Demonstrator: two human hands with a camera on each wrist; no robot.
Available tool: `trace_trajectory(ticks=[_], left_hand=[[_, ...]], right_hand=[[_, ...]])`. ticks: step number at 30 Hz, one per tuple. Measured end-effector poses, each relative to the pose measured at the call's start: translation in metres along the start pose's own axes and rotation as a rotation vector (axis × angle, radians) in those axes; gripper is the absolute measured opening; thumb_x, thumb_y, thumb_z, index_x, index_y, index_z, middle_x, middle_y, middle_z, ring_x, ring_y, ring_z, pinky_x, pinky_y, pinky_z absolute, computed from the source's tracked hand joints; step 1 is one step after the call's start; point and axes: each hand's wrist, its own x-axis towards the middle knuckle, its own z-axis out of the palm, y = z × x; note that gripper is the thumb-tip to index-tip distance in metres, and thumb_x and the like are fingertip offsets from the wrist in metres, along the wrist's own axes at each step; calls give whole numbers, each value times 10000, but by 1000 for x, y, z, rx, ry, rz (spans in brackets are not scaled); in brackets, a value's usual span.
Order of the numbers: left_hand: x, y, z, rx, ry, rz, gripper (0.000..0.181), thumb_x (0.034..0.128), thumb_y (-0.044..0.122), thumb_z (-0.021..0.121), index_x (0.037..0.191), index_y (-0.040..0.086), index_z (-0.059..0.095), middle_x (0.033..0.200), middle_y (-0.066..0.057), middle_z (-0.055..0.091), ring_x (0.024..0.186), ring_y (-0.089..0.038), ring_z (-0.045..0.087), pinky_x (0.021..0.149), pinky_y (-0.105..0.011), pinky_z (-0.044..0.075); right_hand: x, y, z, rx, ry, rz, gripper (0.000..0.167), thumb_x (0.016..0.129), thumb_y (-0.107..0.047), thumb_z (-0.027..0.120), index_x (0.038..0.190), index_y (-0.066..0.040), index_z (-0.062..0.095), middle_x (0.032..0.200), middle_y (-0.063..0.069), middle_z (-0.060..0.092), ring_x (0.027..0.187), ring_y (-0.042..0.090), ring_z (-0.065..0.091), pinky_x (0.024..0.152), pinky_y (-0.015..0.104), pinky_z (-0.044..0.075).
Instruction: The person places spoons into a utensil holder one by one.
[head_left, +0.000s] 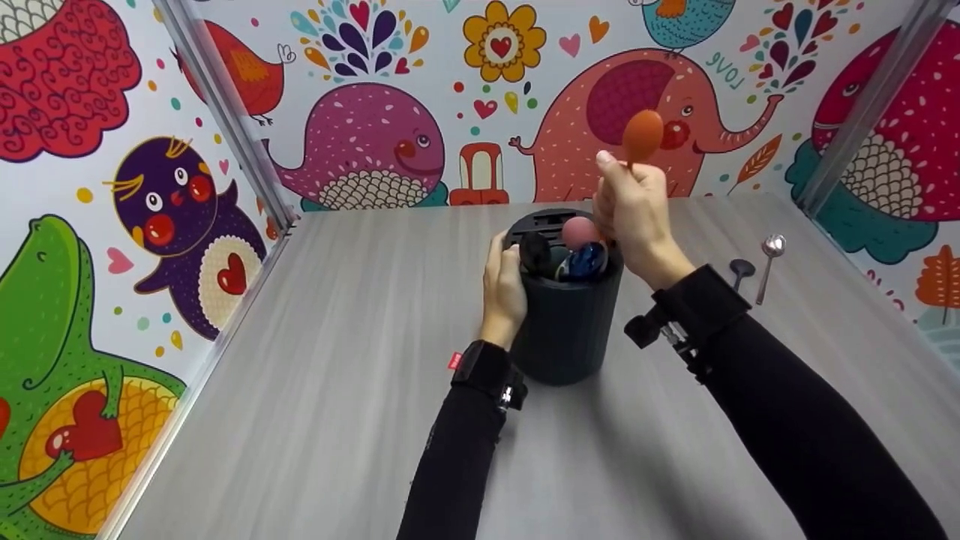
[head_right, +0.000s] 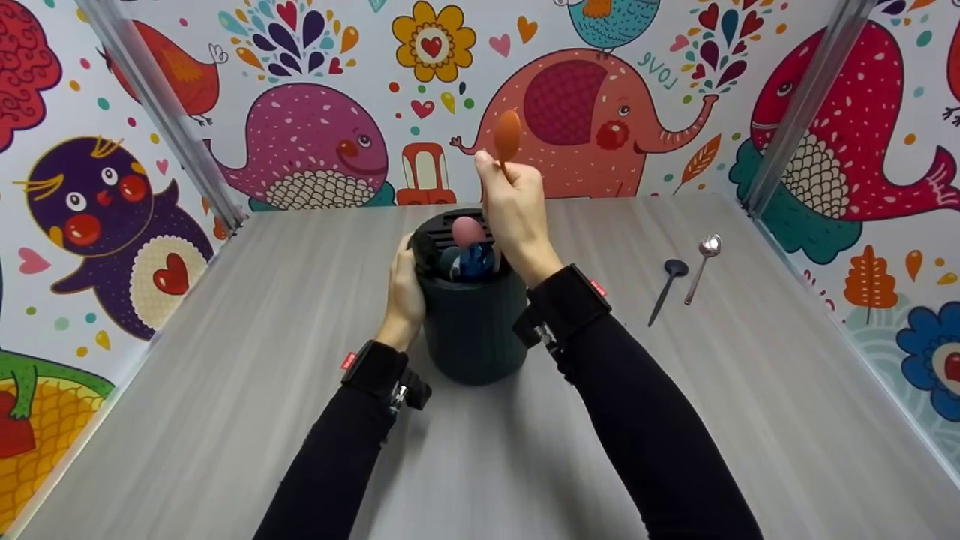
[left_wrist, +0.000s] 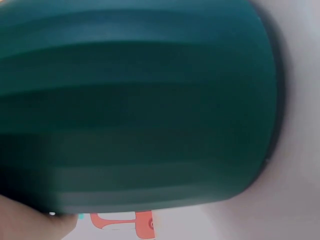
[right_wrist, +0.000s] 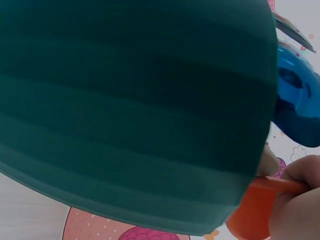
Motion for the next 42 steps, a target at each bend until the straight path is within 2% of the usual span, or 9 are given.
trace_trajectory(ticks=[5, 11, 16, 18, 20, 28, 34, 38, 42], left_hand=[[-1, 0, 1, -1, 2, -1, 519, 974, 263, 336, 1354, -9, 561, 1322, -155, 610, 1239, -258, 541, 1072, -412, 400], [-2, 2, 1, -2, 8, 1, 520, 973, 271, 341, 1352, -7, 563, 1317, -151, 616, 1235, -251, 547, 1066, -397, 405], [-2, 1, 2, -7, 9, 6, 515, 975, 270, 340, 1348, -2, 567, 1310, -148, 619, 1227, -249, 550, 1060, -395, 408], [-2, 0, 1, -12, 8, 11, 509, 977, 262, 338, 1345, -3, 568, 1307, -149, 620, 1226, -250, 550, 1060, -395, 408], [-2, 0, 1, -14, 7, 17, 507, 979, 254, 336, 1346, -5, 569, 1312, -150, 617, 1231, -249, 548, 1063, -394, 406], [-3, 0, 1, 8, 5, 23, 511, 977, 263, 342, 1348, -5, 570, 1321, -156, 617, 1239, -259, 550, 1065, -405, 409], [-3, 1, 1, 0, 15, 21, 505, 972, 248, 343, 1339, -10, 574, 1313, -157, 620, 1232, -258, 552, 1065, -403, 408], [-2, 2, 1, -14, 17, 19, 511, 962, 252, 339, 1330, -14, 575, 1300, -156, 623, 1223, -253, 554, 1059, -392, 409], [-1, 0, 2, -20, 21, 25, 511, 956, 249, 341, 1319, -20, 579, 1291, -163, 627, 1220, -257, 555, 1057, -383, 409]], right_hand=[[-1, 2, 0, -43, 34, 17, 423, 1005, -222, 602, 639, -103, 425, 530, 23, 325, 438, 171, 289, 401, 292, 255], [0, -1, -2, -143, 56, -30, 195, 954, -224, 674, 871, -54, 623, 636, 97, 557, 560, 208, 564, 486, 288, 435], [2, -6, -3, -179, 38, -99, 172, 962, -203, 652, 1009, -39, 675, 848, 214, 679, 778, 300, 693, 714, 314, 570], [3, -8, -4, -190, 39, -127, 165, 964, -191, 646, 1006, -36, 684, 905, 230, 693, 847, 327, 694, 831, 354, 570], [3, -9, -5, -199, 44, -148, 157, 963, -179, 645, 985, -31, 690, 919, 220, 702, 870, 314, 693, 856, 352, 562], [2, -10, -16, -231, 65, -179, 146, 972, -138, 629, 955, -11, 699, 915, 162, 711, 886, 287, 685, 884, 352, 543], [3, -9, -26, -268, 93, -190, 160, 972, -138, 623, 962, -1, 706, 947, 186, 690, 915, 307, 657, 877, 323, 524], [4, -11, -33, -305, 103, -170, 239, 972, -157, 626, 1047, 55, 704, 1024, 183, 703, 989, 306, 629, 911, 318, 485], [2, -12, -43, -375, 115, -133, 332, 981, -191, 620, 1185, 62, 685, 1128, 96, 707, 1080, 228, 615, 974, 313, 454]])
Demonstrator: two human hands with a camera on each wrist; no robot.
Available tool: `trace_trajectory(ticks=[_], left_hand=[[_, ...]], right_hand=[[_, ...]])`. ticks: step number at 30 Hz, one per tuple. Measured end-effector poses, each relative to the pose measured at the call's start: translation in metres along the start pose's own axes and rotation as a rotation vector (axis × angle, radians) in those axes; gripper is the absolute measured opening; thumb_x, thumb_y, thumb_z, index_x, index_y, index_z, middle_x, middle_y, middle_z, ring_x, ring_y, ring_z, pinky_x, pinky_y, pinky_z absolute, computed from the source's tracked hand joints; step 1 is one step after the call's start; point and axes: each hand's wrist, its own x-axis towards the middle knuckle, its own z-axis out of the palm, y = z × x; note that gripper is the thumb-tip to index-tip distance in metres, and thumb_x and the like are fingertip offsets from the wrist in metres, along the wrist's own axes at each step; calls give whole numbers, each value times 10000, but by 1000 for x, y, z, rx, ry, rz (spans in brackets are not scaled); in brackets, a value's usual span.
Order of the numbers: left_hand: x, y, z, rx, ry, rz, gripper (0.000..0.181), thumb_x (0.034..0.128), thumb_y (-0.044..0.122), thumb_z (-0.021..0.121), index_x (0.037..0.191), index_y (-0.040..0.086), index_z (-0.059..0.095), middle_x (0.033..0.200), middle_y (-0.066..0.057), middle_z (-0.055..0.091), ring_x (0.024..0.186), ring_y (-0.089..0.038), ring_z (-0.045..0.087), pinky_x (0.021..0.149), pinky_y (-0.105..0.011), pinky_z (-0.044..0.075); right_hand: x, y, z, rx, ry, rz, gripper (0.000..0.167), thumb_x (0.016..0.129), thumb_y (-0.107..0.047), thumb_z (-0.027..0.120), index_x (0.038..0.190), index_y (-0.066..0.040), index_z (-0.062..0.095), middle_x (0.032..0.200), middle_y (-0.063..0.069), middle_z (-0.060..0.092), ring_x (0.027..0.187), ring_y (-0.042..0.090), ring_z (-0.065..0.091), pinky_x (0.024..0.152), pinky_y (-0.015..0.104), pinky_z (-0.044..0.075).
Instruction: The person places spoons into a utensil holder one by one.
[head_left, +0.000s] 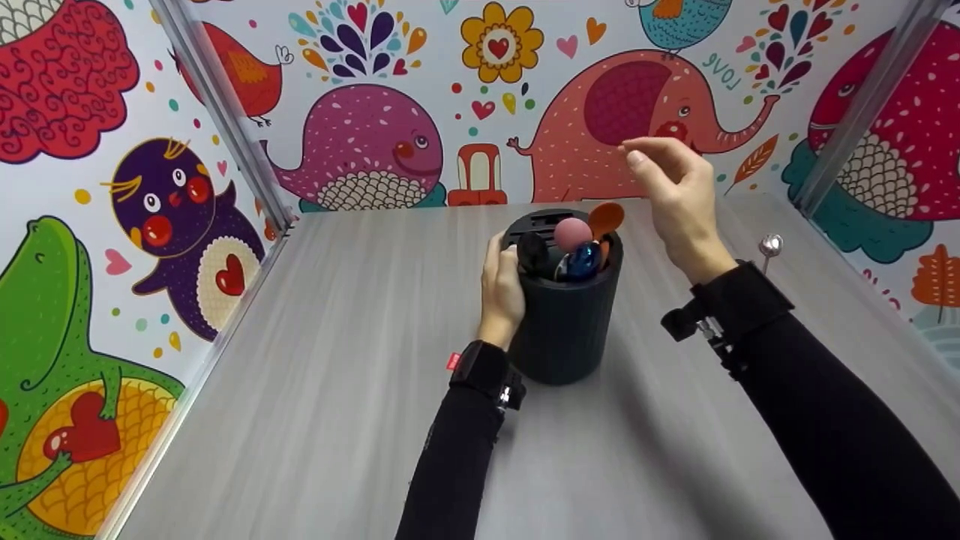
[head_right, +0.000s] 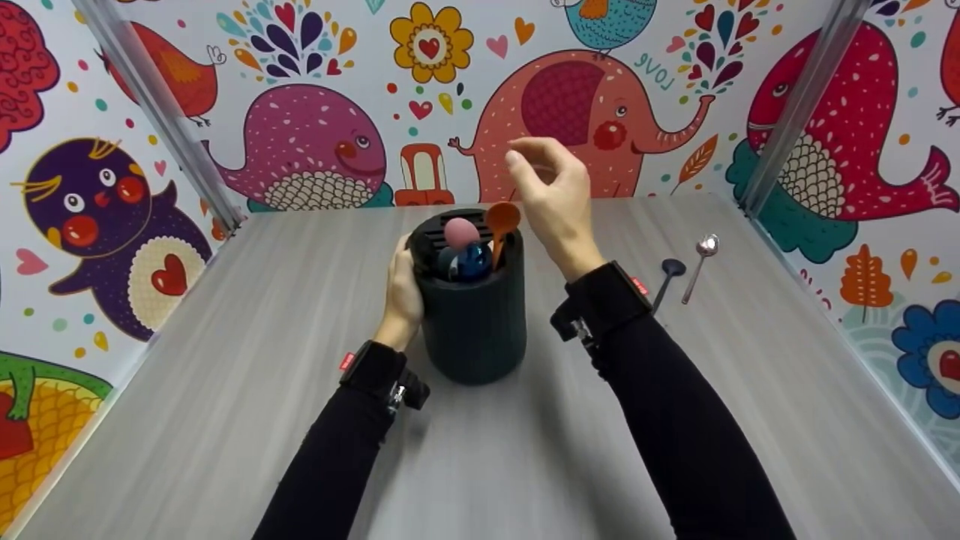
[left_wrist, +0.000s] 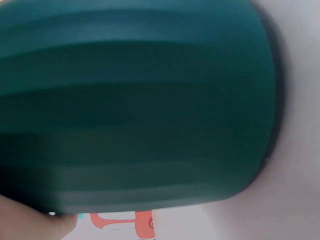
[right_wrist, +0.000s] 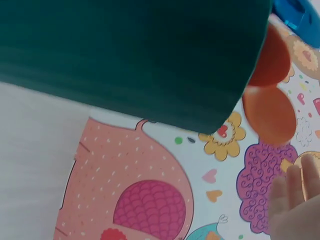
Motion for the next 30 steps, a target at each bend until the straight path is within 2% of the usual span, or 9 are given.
trace_trajectory(ticks=[5, 11, 18, 26, 30], left_hand=[[0, 0, 0, 12, -3, -10, 519, 958, 260, 343, 1332, -15, 575, 1308, -163, 621, 1231, -258, 552, 1064, -390, 407], [0, 1, 0, 32, 9, -7, 515, 958, 260, 345, 1325, -12, 582, 1302, -165, 624, 1226, -264, 555, 1062, -400, 409], [0, 0, 0, 37, 7, -3, 520, 958, 276, 348, 1323, -8, 586, 1301, -160, 626, 1226, -260, 556, 1061, -401, 410], [0, -1, 0, 34, 0, -9, 533, 956, 282, 340, 1333, -12, 575, 1313, -164, 618, 1233, -262, 548, 1066, -398, 404], [0, 0, 0, 44, 3, -14, 530, 963, 280, 339, 1338, -12, 573, 1318, -167, 617, 1241, -270, 548, 1067, -404, 405]], right_hand=[[-1, 4, -14, -85, 23, 42, 362, 972, -218, 634, 1255, 4, 678, 1202, 54, 678, 1127, 166, 596, 980, 301, 444], [0, 12, -32, -151, 51, 104, 368, 968, -250, 654, 1288, -71, 675, 1243, 38, 651, 1152, 179, 599, 992, 297, 465], [-2, 25, -56, -261, 48, 196, 494, 971, -336, 654, 1382, -67, 595, 1420, 116, 551, 1352, 219, 441, 1183, 332, 261], [-8, 44, -92, -402, -12, 333, 685, 1001, -454, 578, 1536, -65, 401, 1596, 144, 359, 1487, 286, 265, 1234, 442, 116], [-12, 52, -109, -435, -35, 394, 744, 1003, -501, 551, 1572, -72, 335, 1629, 161, 292, 1505, 337, 203, 1224, 530, 102]])
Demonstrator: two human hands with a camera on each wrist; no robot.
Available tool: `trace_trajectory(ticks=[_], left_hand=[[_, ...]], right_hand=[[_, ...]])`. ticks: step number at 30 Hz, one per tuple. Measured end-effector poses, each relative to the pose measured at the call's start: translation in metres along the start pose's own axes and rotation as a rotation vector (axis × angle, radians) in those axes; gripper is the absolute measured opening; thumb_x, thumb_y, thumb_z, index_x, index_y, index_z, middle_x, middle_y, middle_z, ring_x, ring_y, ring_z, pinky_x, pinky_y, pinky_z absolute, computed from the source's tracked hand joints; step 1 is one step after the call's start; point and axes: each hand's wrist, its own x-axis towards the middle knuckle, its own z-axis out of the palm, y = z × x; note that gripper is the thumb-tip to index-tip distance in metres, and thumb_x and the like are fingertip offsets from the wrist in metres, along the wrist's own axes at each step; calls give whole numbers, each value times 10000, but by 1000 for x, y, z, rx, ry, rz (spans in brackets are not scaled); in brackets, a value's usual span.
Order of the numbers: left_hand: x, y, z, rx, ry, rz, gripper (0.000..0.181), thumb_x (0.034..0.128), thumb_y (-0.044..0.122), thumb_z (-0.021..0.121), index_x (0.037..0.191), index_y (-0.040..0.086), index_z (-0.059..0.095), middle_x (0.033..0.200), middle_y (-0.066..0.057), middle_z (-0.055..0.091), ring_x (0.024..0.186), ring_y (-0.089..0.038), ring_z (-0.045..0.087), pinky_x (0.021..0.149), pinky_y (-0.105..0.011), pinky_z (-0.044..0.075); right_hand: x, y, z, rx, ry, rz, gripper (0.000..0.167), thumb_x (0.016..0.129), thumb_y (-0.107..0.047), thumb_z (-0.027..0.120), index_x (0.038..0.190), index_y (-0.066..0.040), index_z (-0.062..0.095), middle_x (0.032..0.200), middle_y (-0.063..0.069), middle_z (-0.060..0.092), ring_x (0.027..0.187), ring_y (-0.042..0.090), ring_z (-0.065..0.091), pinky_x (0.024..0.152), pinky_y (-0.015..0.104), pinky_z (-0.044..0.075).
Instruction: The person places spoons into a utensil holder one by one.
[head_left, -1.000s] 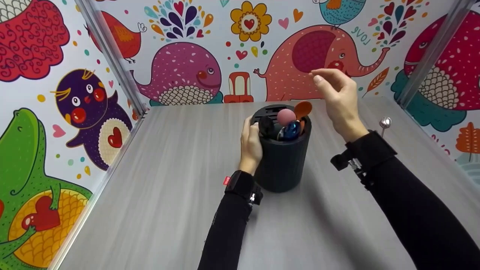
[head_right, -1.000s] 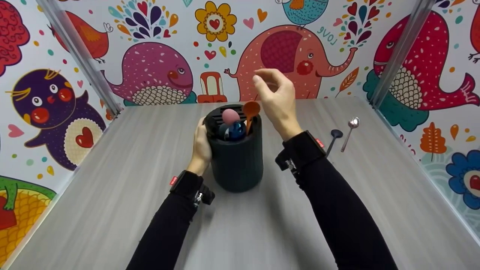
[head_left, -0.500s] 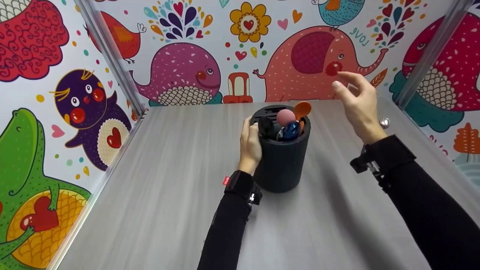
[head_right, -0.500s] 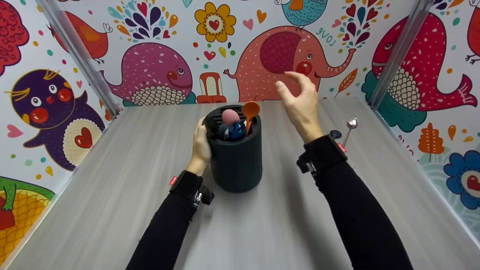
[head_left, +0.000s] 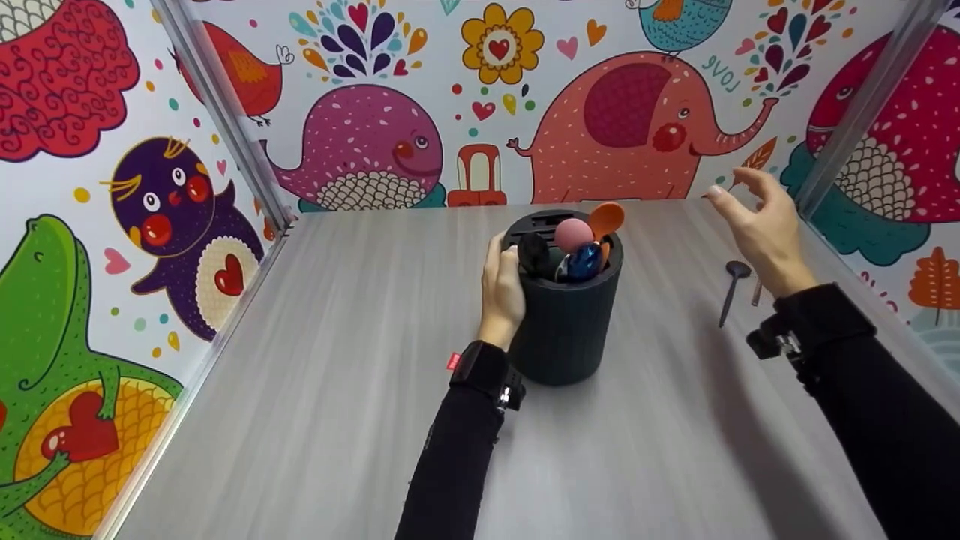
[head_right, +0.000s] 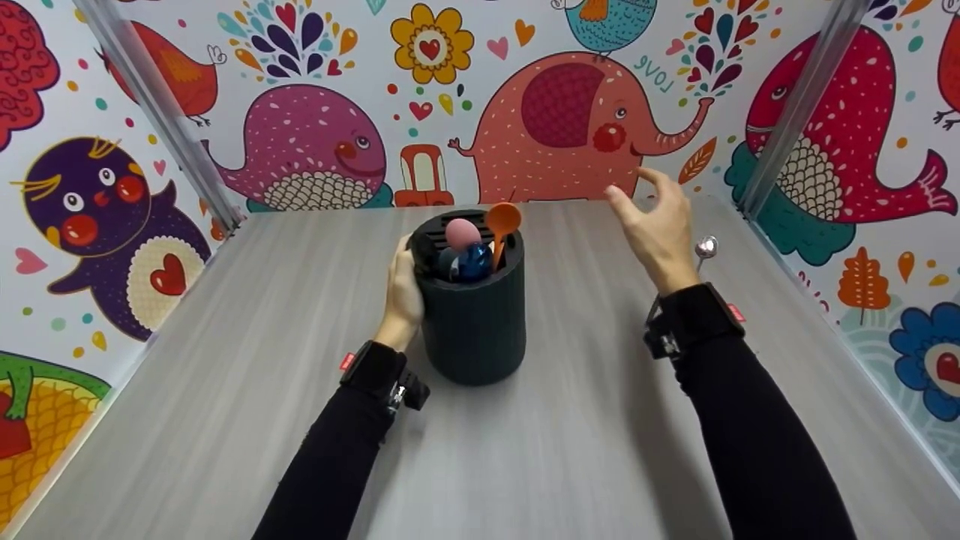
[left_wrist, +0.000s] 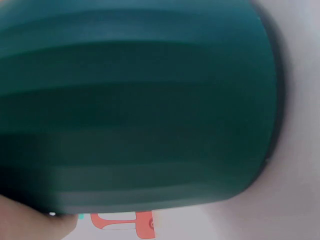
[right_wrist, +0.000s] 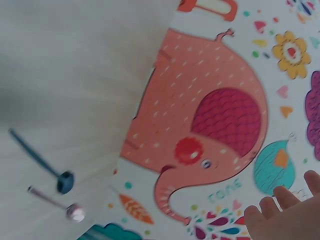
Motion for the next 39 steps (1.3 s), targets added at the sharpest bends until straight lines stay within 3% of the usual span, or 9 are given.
trace_trajectory(ticks=[5, 15, 21, 25, 32, 39], left_hand=[[0, 1, 0, -4, 0, -4, 528, 964, 281, 347, 1340, -11, 576, 1321, -166, 617, 1244, -270, 548, 1069, -405, 406], [1, -1, -1, -3, 0, 4, 523, 966, 266, 342, 1340, -16, 574, 1313, -165, 622, 1239, -268, 550, 1068, -407, 407], [1, 1, -1, -2, 4, 0, 522, 957, 276, 351, 1338, 5, 582, 1317, -145, 625, 1234, -252, 551, 1062, -406, 409], [0, 1, 0, -17, -9, 7, 532, 948, 285, 346, 1334, 4, 581, 1302, -143, 631, 1219, -249, 558, 1051, -404, 419], [1, 3, 1, -8, -22, 11, 559, 948, 308, 332, 1351, 0, 567, 1324, -152, 622, 1236, -258, 552, 1062, -401, 411], [0, 0, 0, -16, -11, 18, 540, 956, 282, 334, 1337, -20, 570, 1316, -167, 620, 1238, -264, 549, 1068, -391, 404]], right_hand=[[0, 19, -10, -53, -21, 36, 810, 989, -547, 547, 1595, -74, 291, 1652, 173, 238, 1522, 373, 149, 1203, 598, 102], [3, 57, -21, -175, -109, 117, 934, 995, -595, 477, 1597, 39, 148, 1649, 304, 55, 1512, 485, 38, 1175, 659, 49], [6, 80, -23, -257, -158, 155, 992, 991, -613, 461, 1577, 95, 89, 1610, 375, 55, 1483, 540, 68, 1162, 676, 83], [4, 91, -26, -326, -258, 198, 1018, 1001, -614, 432, 1550, 145, 34, 1573, 426, 75, 1447, 583, 117, 1136, 696, 139], [0, 101, -27, -385, -516, 304, 1039, 1018, -617, 381, 1511, 178, -70, 1551, 447, -39, 1437, 611, 16, 1141, 694, 82], [-9, 117, -11, -471, -600, 277, 993, 1035, -557, 400, 1494, 227, 0, 1516, 491, 28, 1412, 636, 63, 1137, 693, 98]])
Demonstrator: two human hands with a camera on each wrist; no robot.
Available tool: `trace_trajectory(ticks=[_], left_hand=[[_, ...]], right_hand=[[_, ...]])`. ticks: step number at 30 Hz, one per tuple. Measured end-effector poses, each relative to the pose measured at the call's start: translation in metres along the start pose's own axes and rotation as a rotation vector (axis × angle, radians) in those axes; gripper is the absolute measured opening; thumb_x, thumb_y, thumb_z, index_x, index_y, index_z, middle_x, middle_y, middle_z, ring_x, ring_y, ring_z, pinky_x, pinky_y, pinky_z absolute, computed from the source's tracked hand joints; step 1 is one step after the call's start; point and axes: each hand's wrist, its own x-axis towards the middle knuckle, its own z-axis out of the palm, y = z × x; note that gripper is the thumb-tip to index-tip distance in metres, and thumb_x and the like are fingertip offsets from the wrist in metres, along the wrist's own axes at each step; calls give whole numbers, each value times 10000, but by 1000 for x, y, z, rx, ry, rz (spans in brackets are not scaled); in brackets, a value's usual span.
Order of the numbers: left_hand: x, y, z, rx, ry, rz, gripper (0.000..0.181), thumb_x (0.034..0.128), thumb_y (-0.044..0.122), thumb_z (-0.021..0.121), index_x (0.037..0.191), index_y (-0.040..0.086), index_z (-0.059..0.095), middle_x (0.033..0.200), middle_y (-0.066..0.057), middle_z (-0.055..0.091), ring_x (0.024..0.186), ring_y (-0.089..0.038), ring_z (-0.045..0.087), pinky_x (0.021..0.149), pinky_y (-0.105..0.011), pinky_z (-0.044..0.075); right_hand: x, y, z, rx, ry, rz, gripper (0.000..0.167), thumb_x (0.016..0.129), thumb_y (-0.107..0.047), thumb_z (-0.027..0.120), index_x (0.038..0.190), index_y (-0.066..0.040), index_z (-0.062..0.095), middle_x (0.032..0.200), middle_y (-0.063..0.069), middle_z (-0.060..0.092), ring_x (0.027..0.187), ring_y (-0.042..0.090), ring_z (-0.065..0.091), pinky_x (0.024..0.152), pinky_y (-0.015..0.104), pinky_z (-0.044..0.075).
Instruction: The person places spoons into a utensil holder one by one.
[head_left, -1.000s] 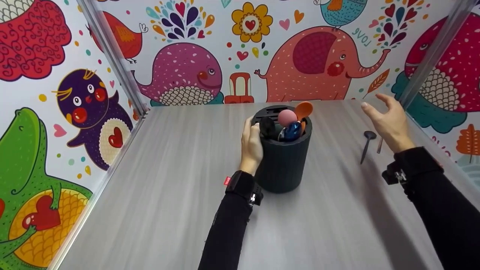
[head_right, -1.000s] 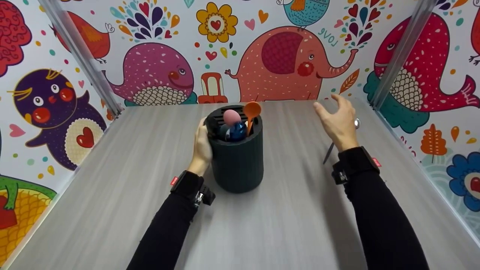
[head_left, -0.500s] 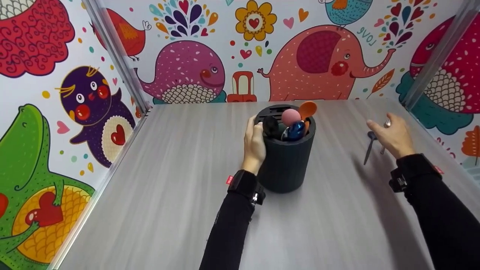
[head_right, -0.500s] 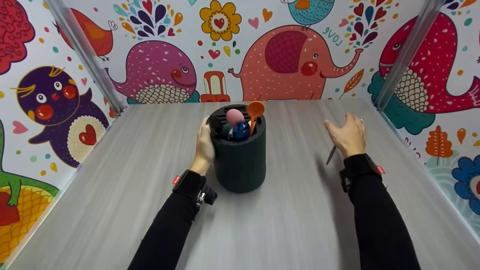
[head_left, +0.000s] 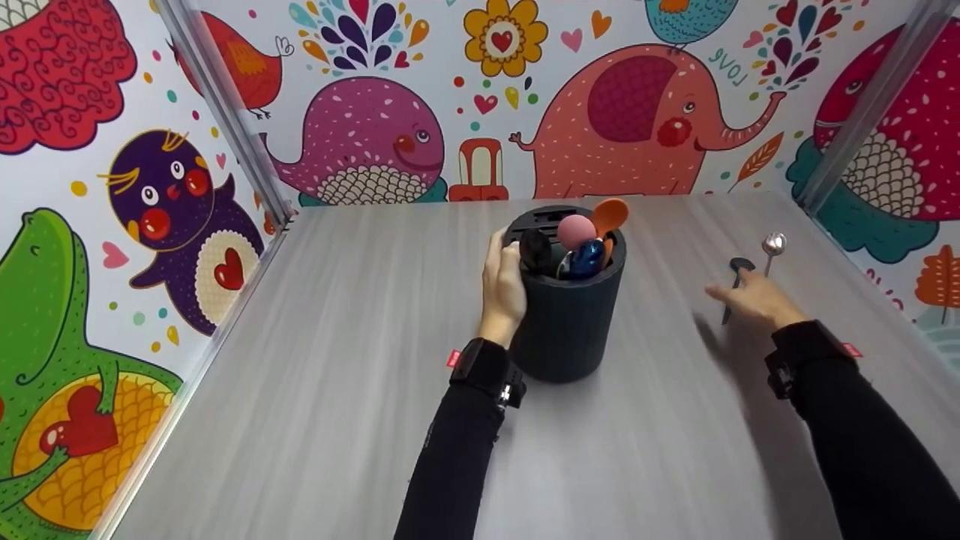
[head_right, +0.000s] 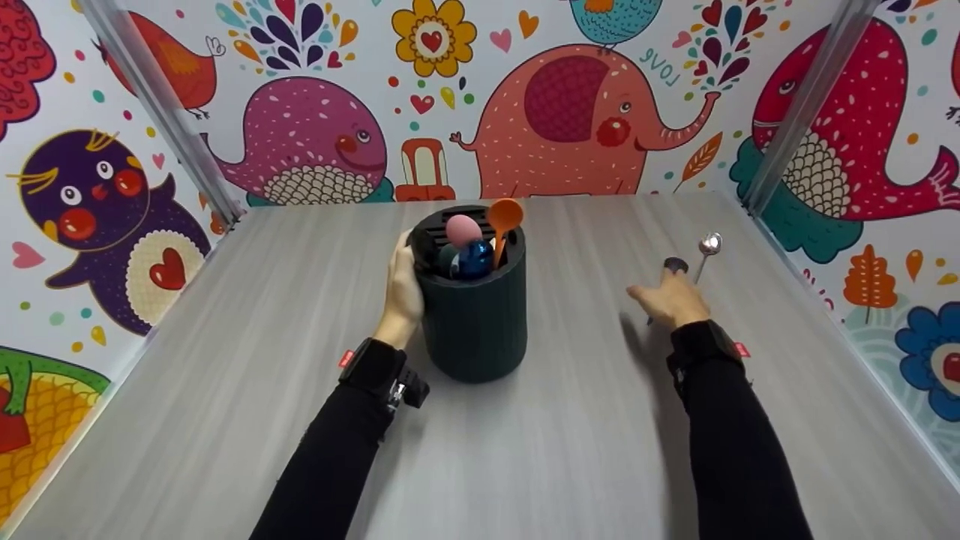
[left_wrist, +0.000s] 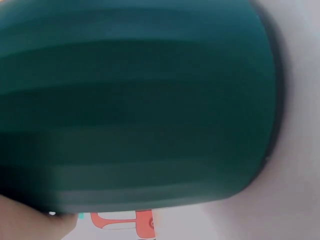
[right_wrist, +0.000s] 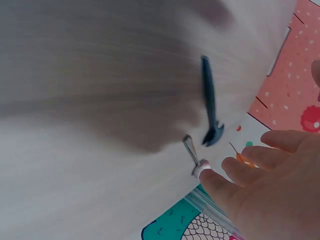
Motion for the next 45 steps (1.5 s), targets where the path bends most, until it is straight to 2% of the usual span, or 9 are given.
trace_trajectory(ticks=[8, 20, 23, 26, 30, 32, 36, 40, 45], left_hand=[[-1, 0, -1, -1, 6, 9, 520, 960, 264, 343, 1324, -23, 578, 1304, -164, 622, 1230, -261, 552, 1062, -394, 407], [0, 0, 0, -15, 4, 13, 513, 958, 263, 344, 1319, -14, 583, 1283, -153, 636, 1217, -248, 560, 1051, -384, 416], [-1, 0, 1, -8, 2, 7, 509, 962, 257, 346, 1325, -10, 583, 1288, -151, 638, 1219, -246, 562, 1053, -385, 417], [-1, -1, 0, -13, 1, 6, 503, 967, 253, 347, 1325, -11, 581, 1292, -154, 634, 1219, -251, 560, 1058, -393, 414], [0, -1, -1, -15, 3, 3, 504, 967, 258, 349, 1325, -15, 577, 1299, -159, 627, 1223, -256, 556, 1064, -398, 409], [-1, 0, -2, -8, 5, -2, 508, 965, 260, 346, 1325, -15, 576, 1302, -159, 625, 1224, -256, 554, 1064, -397, 408], [-1, -1, -2, -6, 4, -5, 506, 965, 250, 345, 1327, -20, 574, 1305, -164, 623, 1226, -261, 552, 1065, -402, 407], [-1, -1, -1, -5, 5, -7, 511, 962, 251, 348, 1330, -21, 575, 1308, -166, 623, 1233, -265, 551, 1068, -405, 405], [-1, -1, 0, -3, 7, -5, 512, 963, 258, 348, 1329, -16, 578, 1308, -161, 625, 1234, -263, 551, 1065, -403, 406]], right_hand=[[4, 9, 24, -54, -36, -28, 948, 1043, -483, 436, 1463, 270, 42, 1495, 516, 5, 1411, 638, 37, 1151, 672, 75], [4, 13, 29, -177, -28, -56, 906, 1026, -514, 448, 1422, 277, 252, 1442, 505, 224, 1331, 647, 270, 1094, 680, 257], [2, 12, 28, -202, -10, -47, 838, 1017, -500, 477, 1357, 260, 388, 1328, 483, 418, 1190, 591, 475, 983, 650, 402], [1, 9, 27, -219, 19, -34, 710, 985, -466, 545, 1175, 219, 550, 1040, 362, 612, 894, 437, 602, 762, 523, 501], [0, 6, 26, -230, 78, -17, 426, 908, -360, 620, 852, 61, 650, 744, 119, 584, 668, 267, 538, 575, 381, 417], [0, 6, 27, -237, 106, -22, 326, 869, -298, 635, 782, 16, 639, 698, 81, 566, 630, 247, 524, 549, 363, 392], [0, 9, 29, -262, 139, -43, 300, 845, -238, 645, 881, 60, 639, 786, 166, 612, 673, 291, 545, 588, 417, 440], [0, 14, 31, -317, 128, -44, 478, 899, -310, 622, 1091, 125, 582, 1075, 354, 571, 901, 484, 570, 756, 600, 486], [0, 22, 30, -280, 33, 11, 850, 991, -480, 492, 1524, 123, 217, 1503, 479, 125, 1331, 693, 164, 1031, 782, 230]])
